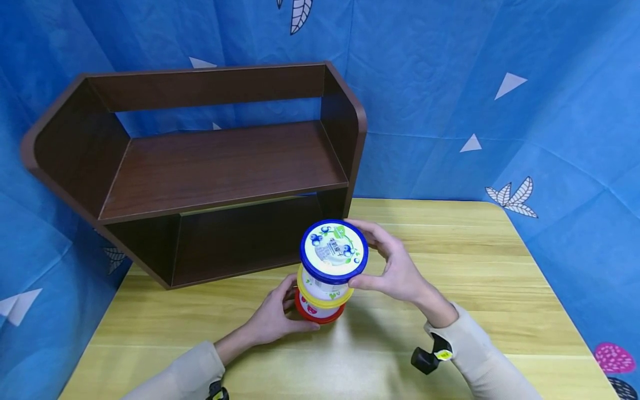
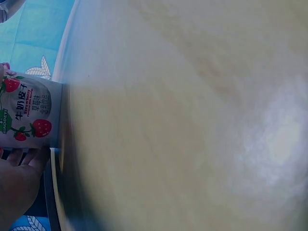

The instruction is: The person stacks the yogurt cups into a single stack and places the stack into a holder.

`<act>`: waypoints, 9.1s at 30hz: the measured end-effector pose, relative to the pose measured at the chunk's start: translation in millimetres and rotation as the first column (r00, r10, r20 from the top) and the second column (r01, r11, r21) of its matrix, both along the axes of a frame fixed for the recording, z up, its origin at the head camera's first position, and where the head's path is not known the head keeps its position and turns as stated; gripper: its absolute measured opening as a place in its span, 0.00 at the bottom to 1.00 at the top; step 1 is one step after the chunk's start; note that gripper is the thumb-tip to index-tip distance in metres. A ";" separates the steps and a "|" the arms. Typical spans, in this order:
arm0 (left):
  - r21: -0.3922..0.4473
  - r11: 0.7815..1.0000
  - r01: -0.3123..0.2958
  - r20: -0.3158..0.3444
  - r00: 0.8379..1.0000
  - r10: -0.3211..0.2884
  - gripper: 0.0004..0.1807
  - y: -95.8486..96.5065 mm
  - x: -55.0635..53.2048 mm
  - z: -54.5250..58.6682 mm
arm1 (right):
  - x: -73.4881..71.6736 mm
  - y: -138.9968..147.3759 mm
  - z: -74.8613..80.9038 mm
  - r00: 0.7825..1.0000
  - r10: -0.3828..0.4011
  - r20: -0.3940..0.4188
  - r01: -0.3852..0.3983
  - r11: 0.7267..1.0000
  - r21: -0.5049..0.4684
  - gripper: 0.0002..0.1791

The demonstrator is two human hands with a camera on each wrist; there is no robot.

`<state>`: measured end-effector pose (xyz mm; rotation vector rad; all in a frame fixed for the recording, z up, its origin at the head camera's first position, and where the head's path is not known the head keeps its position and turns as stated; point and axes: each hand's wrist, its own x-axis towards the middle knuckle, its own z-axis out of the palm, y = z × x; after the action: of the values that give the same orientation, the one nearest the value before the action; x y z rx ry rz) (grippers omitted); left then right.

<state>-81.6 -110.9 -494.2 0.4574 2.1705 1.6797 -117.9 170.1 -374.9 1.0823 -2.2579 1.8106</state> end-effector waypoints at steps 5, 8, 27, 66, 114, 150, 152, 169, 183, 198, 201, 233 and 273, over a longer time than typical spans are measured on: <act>-0.001 1.000 0.000 -0.010 1.000 -0.001 0.49 -0.4 0.0 -0.9 | -0.2 -0.5 0.9 1.000 -0.007 0.015 0.007 1.000 0.011 0.49; -0.001 1.000 -0.001 -0.010 1.000 0.001 0.49 -0.5 -0.2 -1.1 | -1.1 0.1 1.0 1.000 -0.009 0.014 0.008 1.000 0.024 0.48; -0.004 1.000 -0.007 -0.004 1.000 0.007 0.49 0.3 0.7 1.1 | -2.0 1.7 5.4 1.000 0.003 0.008 -0.004 0.997 0.078 0.51; 0.002 1.000 -0.003 -0.003 1.000 0.003 0.50 0.5 0.7 1.8 | -50.8 17.2 76.0 0.863 -0.276 -0.423 0.216 0.959 -0.184 0.21; 0.001 1.000 0.002 0.007 1.000 -0.002 0.50 0.7 1.4 1.4 | -123.5 -10.3 127.9 0.667 -0.373 -0.645 0.351 0.921 -0.170 0.14; -0.009 0.999 -0.048 -0.015 0.999 0.048 0.50 -6.7 5.2 7.3 | -120.7 -13.7 123.9 0.682 -0.351 -0.642 0.350 0.927 -0.135 0.14; -0.005 0.999 -0.050 -0.022 0.999 0.050 0.50 -8.4 5.8 10.4 | -120.4 -13.5 124.0 0.681 -0.350 -0.643 0.351 0.927 -0.133 0.14; -0.042 0.990 -0.137 -0.157 0.979 0.129 0.48 -30.8 8.9 40.7 | -119.3 -14.2 124.3 0.688 -0.345 -0.638 0.341 0.930 -0.135 0.14; -0.070 0.982 -0.177 -0.203 0.966 0.160 0.45 -39.0 13.1 67.2 | -120.5 -14.0 123.7 0.684 -0.346 -0.642 0.344 0.929 -0.134 0.14; -0.054 0.986 -0.160 -0.338 0.932 0.133 0.44 -47.6 7.2 101.8 | -120.5 -14.7 123.6 0.690 -0.337 -0.641 0.339 0.932 -0.126 0.14; -0.043 0.987 -0.153 -0.368 0.921 0.126 0.44 -49.3 5.2 108.5 | -120.4 -15.2 123.5 0.688 -0.339 -0.642 0.339 0.932 -0.129 0.14; -0.039 0.971 -0.237 -0.507 0.842 0.186 0.41 -69.2 -16.9 164.4 | -121.0 -13.4 124.4 0.696 -0.339 -0.634 0.336 0.933 -0.130 0.14; -0.012 0.933 -0.360 -0.645 0.715 0.268 0.41 -92.3 -46.3 228.5 | -125.6 -14.7 123.0 0.682 -0.350 -0.643 0.336 0.930 -0.149 0.13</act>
<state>-127.9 -203.2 -265.6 0.7391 2.9892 1.6857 -243.5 155.3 -251.8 0.9913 -1.8278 1.0548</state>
